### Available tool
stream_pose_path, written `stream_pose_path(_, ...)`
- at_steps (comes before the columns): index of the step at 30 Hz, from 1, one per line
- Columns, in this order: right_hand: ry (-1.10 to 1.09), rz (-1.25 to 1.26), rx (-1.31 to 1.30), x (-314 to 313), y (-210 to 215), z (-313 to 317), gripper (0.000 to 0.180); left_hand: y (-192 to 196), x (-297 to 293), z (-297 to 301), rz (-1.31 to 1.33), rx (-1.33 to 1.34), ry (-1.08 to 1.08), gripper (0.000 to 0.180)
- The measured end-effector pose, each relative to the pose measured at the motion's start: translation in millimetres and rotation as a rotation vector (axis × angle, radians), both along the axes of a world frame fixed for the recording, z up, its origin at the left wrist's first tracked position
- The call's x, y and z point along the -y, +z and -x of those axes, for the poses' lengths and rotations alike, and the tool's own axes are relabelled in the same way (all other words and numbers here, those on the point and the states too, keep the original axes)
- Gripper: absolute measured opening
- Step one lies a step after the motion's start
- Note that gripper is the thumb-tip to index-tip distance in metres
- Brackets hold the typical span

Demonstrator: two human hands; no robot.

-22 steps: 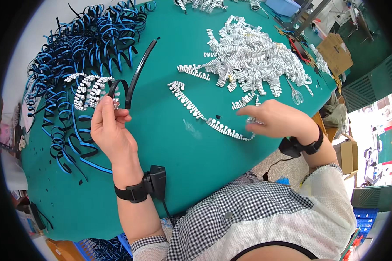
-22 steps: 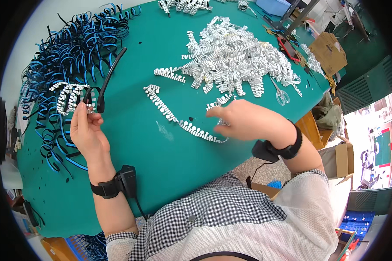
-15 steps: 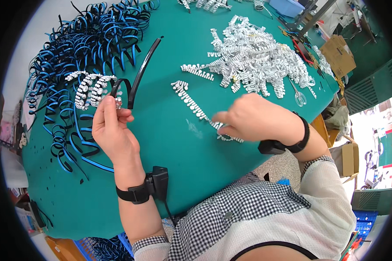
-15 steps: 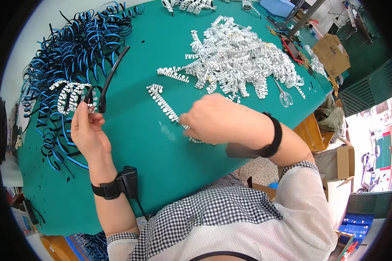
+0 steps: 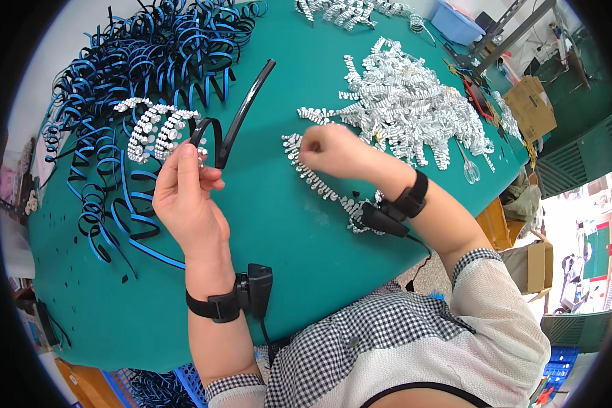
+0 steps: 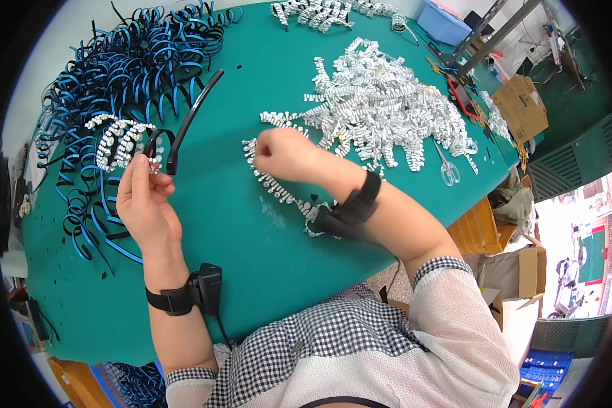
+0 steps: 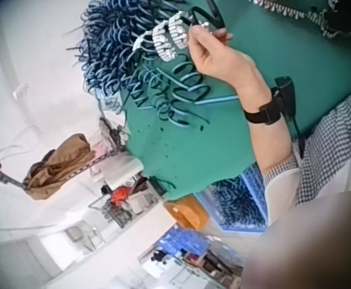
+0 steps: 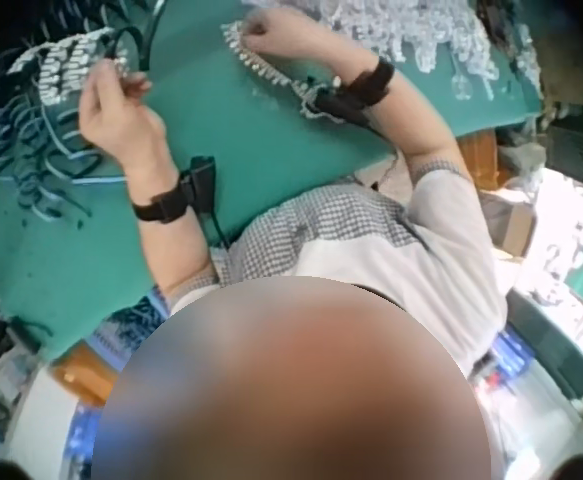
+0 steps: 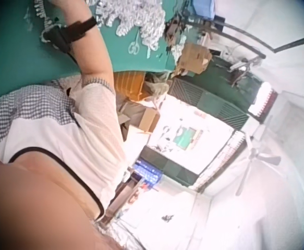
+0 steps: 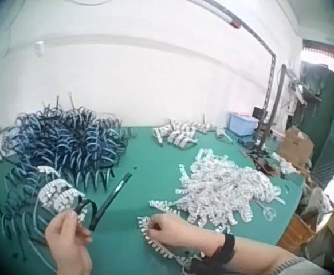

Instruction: Assembling decorative rhinestone strips onto a black strap for shoes.

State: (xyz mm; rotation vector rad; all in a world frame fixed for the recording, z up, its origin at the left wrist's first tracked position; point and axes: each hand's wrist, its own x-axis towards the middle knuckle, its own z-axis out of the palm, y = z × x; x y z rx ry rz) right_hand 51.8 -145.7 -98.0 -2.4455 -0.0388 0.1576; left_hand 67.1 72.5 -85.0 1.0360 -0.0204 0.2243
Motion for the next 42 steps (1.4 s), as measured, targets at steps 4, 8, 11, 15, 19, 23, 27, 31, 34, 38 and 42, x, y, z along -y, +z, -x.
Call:
stream_pose_path(4, 0.038, 0.317, 0.201, -1, -14, 6, 0.02, 2, 5, -1, 0.002, 0.011, -0.032, 0.015)
stream_pose_path(8, 0.13, 0.148, -0.084, -11, -1, 6, 0.02, 1, 2, 0, -0.005, 0.01, -0.017, 0.015)
stream_pose_path(11, 0.121, 0.085, -0.127, -7, 8, 6, 0.02, 2, 4, 0, 0.002, 0.012, -0.011, 0.015)
stream_pose_path(15, 0.135, 0.199, -0.087, -21, -2, 9, 0.025, 1, 6, 0, -0.003, 0.022, -0.028, 0.015)
stream_pose_path(19, 0.156, 0.053, -0.116, -17, 2, 5, 0.021, 2, 4, 1, 0.007, 0.024, -0.032, 0.016)
stream_pose_path(23, 0.129, -0.702, -0.152, -7, 41, 13, 0.02, 1, 5, 1, -0.003, 0.014, -0.049, 0.016)
stream_pose_path(27, 0.15, -0.768, -0.265, -9, 84, 30, 0.015, 0, 7, 2, -0.044, 0.01, -0.044, 0.02)
stream_pose_path(31, 0.146, -0.79, -0.306, -14, 77, 31, 0.016, 0, 10, 3, -0.077, -0.049, -0.051, 0.022)
stream_pose_path(34, 0.146, -0.868, -0.27, -16, 81, 32, 0.017, 2, 14, 7, -0.076, -0.079, -0.089, 0.021)
stream_pose_path(38, 0.18, -0.873, -0.262, -20, 91, 36, 0.017, -3, 19, 9, -0.034, -0.075, -0.184, 0.023)
stream_pose_path(42, 0.275, -0.833, -0.252, -22, 99, 39, 0.017, -8, 27, 12, 0.006, -0.091, -0.287, 0.023)
